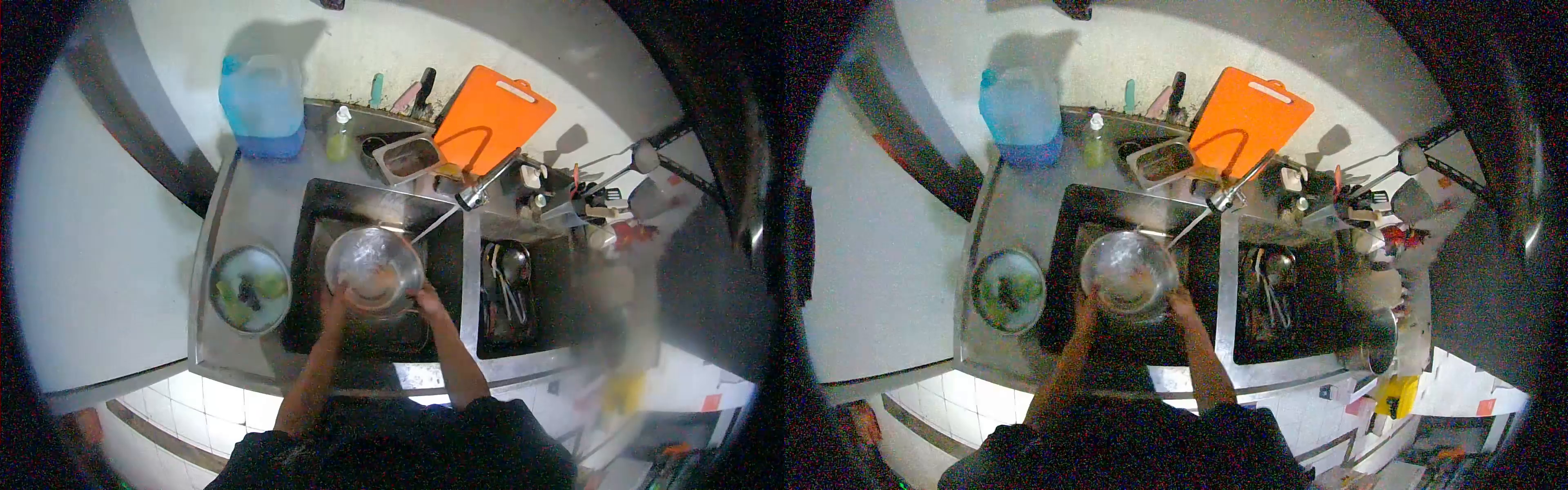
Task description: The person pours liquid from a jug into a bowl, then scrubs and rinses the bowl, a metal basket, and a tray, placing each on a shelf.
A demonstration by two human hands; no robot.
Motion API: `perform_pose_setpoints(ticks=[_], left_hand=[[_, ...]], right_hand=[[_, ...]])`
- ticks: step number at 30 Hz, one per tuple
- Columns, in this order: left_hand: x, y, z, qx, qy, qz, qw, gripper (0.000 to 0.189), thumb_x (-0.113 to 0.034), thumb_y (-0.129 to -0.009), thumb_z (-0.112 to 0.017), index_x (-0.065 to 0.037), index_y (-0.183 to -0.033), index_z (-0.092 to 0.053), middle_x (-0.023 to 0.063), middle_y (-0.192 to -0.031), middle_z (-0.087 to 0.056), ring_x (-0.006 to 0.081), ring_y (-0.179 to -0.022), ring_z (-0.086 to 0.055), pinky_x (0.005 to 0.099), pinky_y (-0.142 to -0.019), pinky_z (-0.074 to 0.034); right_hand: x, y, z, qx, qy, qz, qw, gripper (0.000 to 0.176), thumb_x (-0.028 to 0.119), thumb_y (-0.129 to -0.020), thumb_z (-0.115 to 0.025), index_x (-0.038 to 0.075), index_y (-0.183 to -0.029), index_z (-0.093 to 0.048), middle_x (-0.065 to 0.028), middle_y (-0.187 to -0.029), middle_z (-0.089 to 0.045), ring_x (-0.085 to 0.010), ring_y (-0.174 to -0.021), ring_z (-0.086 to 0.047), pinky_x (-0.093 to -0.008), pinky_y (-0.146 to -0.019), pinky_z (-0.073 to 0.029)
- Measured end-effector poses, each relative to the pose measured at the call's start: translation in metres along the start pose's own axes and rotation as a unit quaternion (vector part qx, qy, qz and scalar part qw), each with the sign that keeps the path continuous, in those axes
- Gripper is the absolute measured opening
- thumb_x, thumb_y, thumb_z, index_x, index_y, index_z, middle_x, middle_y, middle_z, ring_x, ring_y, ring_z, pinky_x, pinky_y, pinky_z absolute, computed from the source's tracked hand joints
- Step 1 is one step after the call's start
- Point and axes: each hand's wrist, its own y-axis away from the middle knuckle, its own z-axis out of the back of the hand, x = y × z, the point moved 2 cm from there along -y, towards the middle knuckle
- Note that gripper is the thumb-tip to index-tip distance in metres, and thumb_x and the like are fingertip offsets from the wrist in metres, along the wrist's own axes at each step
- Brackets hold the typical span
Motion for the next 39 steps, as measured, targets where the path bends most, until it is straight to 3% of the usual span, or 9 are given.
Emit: perform_pose_setpoints(ticks=[13, 16, 18, 19, 23, 26, 31, 36, 39], left_hand=[[0.048, -0.026, -0.016, 0.248, 0.201, 0.295, 0.901, 0.078, -0.077, -0.082, -0.043, -0.019, -0.134, -0.044, 0.008, -0.109, -0.052, 0.0337, -0.097, -0.056, 0.0563, -0.09, -0.045], [0.076, -0.05, -0.012, 0.537, 0.518, 0.376, 0.549, 0.087, -0.077, -0.085, -0.036, -0.011, -0.142, -0.039, 0.0141, -0.137, -0.047, 0.0392, -0.123, -0.046, 0.0595, -0.105, -0.03], [0.075, -0.06, -0.018, 0.51, 0.456, 0.328, 0.651, 0.078, -0.071, -0.088, -0.04, -0.011, -0.139, -0.041, 0.011, -0.136, -0.047, 0.0375, -0.126, -0.043, 0.0578, -0.106, -0.03], [0.025, -0.022, -0.037, 0.225, 0.154, 0.296, 0.916, 0.073, -0.066, -0.091, -0.044, -0.011, -0.139, -0.041, 0.0095, -0.136, -0.046, 0.0358, -0.125, -0.042, 0.0539, -0.106, -0.032], [0.017, -0.011, -0.059, 0.088, 0.131, 0.233, 0.96, 0.072, -0.066, -0.092, -0.042, -0.011, -0.139, -0.041, 0.0095, -0.136, -0.047, 0.0342, -0.119, -0.046, 0.0512, -0.102, -0.035], [0.001, 0.025, -0.092, 0.449, 0.239, 0.232, 0.829, 0.07, -0.064, -0.093, -0.04, -0.012, -0.139, -0.041, 0.0101, -0.137, -0.045, 0.0321, -0.124, -0.043, 0.053, -0.103, -0.034], [-0.013, 0.072, -0.091, 0.28, 0.04, 0.277, 0.918, 0.071, -0.056, -0.094, -0.046, -0.012, -0.148, -0.031, 0.0089, -0.15, -0.034, 0.032, -0.135, -0.037, 0.047, -0.112, -0.026], [0.012, 0.077, -0.072, 0.296, -0.08, 0.256, 0.917, 0.071, -0.046, -0.092, -0.056, -0.012, -0.149, -0.03, 0.0072, -0.152, -0.032, 0.033, -0.133, -0.04, 0.0474, -0.111, -0.027], [0.032, 0.082, -0.075, 0.292, -0.095, 0.234, 0.923, 0.072, -0.044, -0.09, -0.059, -0.012, -0.148, -0.031, 0.0071, -0.15, -0.035, 0.0332, -0.126, -0.049, 0.0463, -0.108, -0.032]], right_hand=[[0.297, 0.199, -0.057, -0.168, 0.283, 0.276, 0.903, 0.076, -0.01, -0.073, -0.056, 0.008, -0.144, -0.036, -0.0155, -0.144, -0.043, -0.0304, -0.13, -0.046, -0.0357, -0.11, -0.036], [0.31, 0.218, -0.055, -0.19, 0.287, 0.262, 0.902, 0.08, -0.016, -0.069, -0.054, 0.008, -0.144, -0.039, -0.0168, -0.147, -0.041, -0.0319, -0.137, -0.038, -0.0371, -0.111, -0.035], [0.305, 0.223, -0.035, -0.228, 0.245, 0.235, 0.913, 0.075, -0.014, -0.071, -0.055, 0.007, -0.142, -0.042, -0.0171, -0.148, -0.04, -0.0336, -0.136, -0.04, -0.0376, -0.109, -0.038], [0.314, 0.233, -0.033, -0.24, 0.242, 0.237, 0.91, 0.075, -0.014, -0.071, -0.055, 0.007, -0.142, -0.042, -0.0171, -0.148, -0.04, -0.0336, -0.136, -0.04, -0.0376, -0.109, -0.038], [0.31, 0.272, -0.018, -0.324, 0.256, 0.284, 0.866, 0.065, -0.009, -0.076, -0.055, 0.006, -0.139, -0.046, -0.0178, -0.145, -0.044, -0.0327, -0.133, -0.045, -0.0383, -0.107, -0.039], [0.317, 0.301, -0.017, -0.265, 0.303, 0.256, 0.879, 0.053, 0.005, -0.09, -0.045, 0.01, -0.143, -0.042, -0.0162, -0.148, -0.041, -0.0329, -0.136, -0.041, -0.0397, -0.111, -0.035], [0.324, 0.389, 0.047, -0.426, -0.104, 0.287, 0.852, 0.058, 0.042, -0.101, -0.035, -0.001, -0.141, -0.041, -0.0112, -0.147, -0.042, -0.0247, -0.137, -0.036, -0.0381, -0.114, -0.024], [0.464, 0.534, 0.145, -0.784, 0.379, 0.236, 0.431, 0.066, 0.005, -0.085, -0.059, 0.001, -0.145, -0.032, -0.0151, -0.147, -0.039, -0.0259, -0.136, -0.037, -0.0395, -0.113, -0.028], [0.589, 0.561, 0.205, -0.663, 0.292, 0.556, 0.406, 0.069, -0.008, -0.081, -0.055, 0.004, -0.145, -0.033, -0.0113, -0.15, -0.036, -0.0253, -0.137, -0.036, -0.0414, -0.112, -0.033]])
